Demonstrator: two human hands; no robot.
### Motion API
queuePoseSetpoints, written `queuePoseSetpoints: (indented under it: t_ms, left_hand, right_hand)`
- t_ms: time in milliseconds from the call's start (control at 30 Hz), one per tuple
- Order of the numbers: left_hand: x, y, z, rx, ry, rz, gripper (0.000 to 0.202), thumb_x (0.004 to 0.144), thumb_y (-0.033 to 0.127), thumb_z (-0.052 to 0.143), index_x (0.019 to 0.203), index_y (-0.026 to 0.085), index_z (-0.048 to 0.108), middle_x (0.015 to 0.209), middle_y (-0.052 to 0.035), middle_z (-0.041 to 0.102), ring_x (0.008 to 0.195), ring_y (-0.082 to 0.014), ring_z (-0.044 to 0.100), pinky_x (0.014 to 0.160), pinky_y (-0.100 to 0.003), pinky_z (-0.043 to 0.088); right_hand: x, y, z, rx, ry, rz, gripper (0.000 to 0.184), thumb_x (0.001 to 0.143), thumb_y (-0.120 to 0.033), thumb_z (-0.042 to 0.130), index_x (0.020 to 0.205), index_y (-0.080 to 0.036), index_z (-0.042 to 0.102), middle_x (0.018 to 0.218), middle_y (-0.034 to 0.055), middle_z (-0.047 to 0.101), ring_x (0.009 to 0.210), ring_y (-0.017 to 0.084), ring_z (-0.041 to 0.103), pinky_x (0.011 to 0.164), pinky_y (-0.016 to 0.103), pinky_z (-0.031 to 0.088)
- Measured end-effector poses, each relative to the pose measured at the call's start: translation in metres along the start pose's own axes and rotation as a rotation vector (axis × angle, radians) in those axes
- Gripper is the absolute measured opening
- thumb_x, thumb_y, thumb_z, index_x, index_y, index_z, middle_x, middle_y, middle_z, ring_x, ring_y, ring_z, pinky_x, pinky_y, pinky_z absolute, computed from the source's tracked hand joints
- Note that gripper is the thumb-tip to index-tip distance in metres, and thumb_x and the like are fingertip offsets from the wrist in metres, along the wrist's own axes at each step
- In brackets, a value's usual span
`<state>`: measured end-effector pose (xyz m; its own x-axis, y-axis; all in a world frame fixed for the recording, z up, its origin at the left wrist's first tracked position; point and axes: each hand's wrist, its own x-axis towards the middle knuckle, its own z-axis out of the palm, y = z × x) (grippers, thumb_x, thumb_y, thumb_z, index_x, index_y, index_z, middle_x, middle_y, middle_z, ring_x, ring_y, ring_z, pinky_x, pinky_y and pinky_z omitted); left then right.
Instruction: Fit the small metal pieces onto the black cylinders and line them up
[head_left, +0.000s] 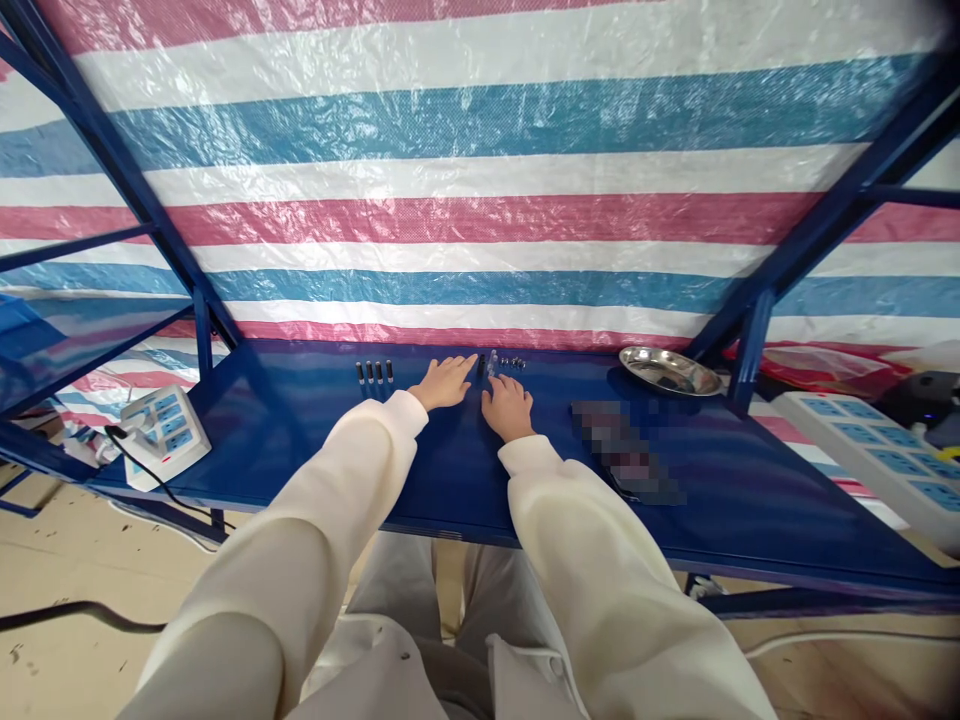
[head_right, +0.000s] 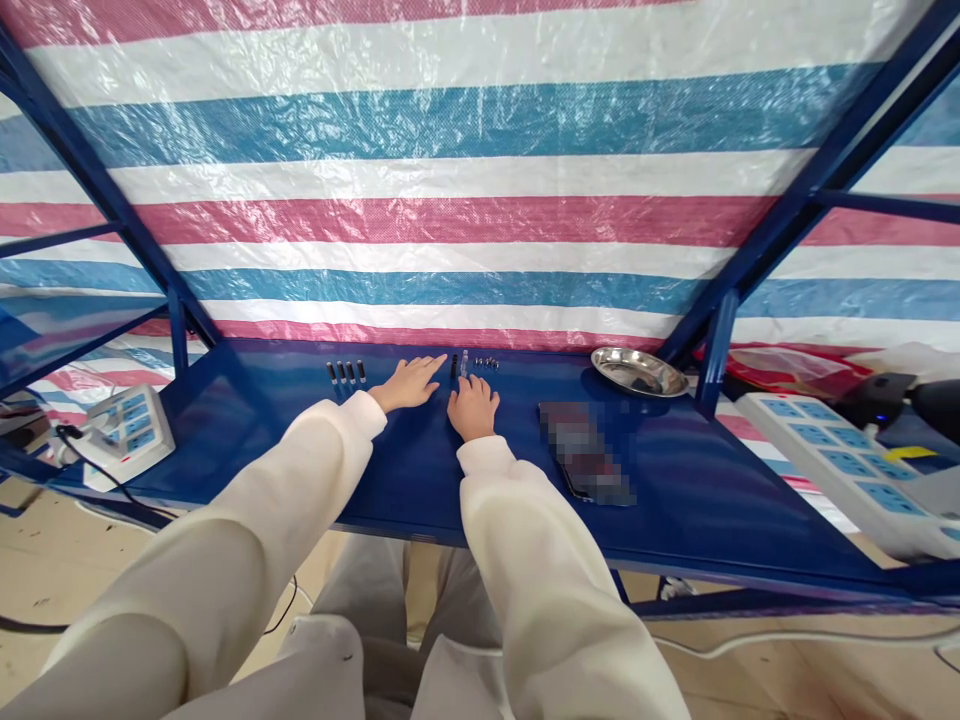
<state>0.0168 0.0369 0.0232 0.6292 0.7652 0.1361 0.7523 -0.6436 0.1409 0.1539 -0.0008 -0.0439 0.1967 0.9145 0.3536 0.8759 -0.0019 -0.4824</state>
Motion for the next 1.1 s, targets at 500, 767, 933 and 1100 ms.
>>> queuePoseSetpoints:
  t_ms: [500,767,933,1100]
  left_hand:
    - [0.022,0.01,0.023,0.15,0.106,-0.012,0.04,0.09,0.018,0.036,0.128,0.014,0.048,0.116,-0.014,0.058,0.107,-0.0261,0.051,0.086,-0.04,0.034]
    - [0.006,0.01,0.003,-0.037,0.323,-0.132,0.015,0.085,0.021,0.052,0.089,0.016,0.066,0.093,-0.0072,0.067,0.091,-0.0219,0.059,0.08,-0.035,0.036]
    - [-0.026,0.004,-0.004,-0.284,0.522,-0.18,0.009,0.08,0.021,0.059,0.083,0.018,0.066,0.082,-0.0043,0.068,0.08,-0.0186,0.061,0.075,-0.031,0.043]
    - [-0.043,-0.008,0.015,-0.512,0.679,-0.18,0.007,0.078,0.021,0.061,0.079,0.017,0.066,0.076,-0.0044,0.067,0.068,-0.0147,0.06,0.071,-0.029,0.048]
  right_hand:
    - [0.01,-0.011,-0.01,-0.135,-0.019,0.037,0.04,0.087,-0.018,0.036,0.117,-0.013,0.061,0.128,0.0168,0.055,0.12,0.029,0.044,0.098,0.052,0.029]
    - [0.011,-0.008,-0.005,-0.142,-0.127,0.018,0.044,0.092,-0.028,0.033,0.13,-0.019,0.051,0.139,0.0133,0.045,0.131,0.029,0.033,0.102,0.057,0.026]
    - [0.013,-0.005,0.0,-0.161,-0.205,0.031,0.048,0.094,-0.036,0.028,0.137,-0.019,0.043,0.145,0.0131,0.038,0.135,0.029,0.027,0.105,0.059,0.021]
    - [0.016,-0.003,0.0,-0.14,-0.235,0.042,0.05,0.095,-0.039,0.025,0.137,-0.019,0.042,0.145,0.0114,0.038,0.135,0.028,0.027,0.106,0.06,0.019]
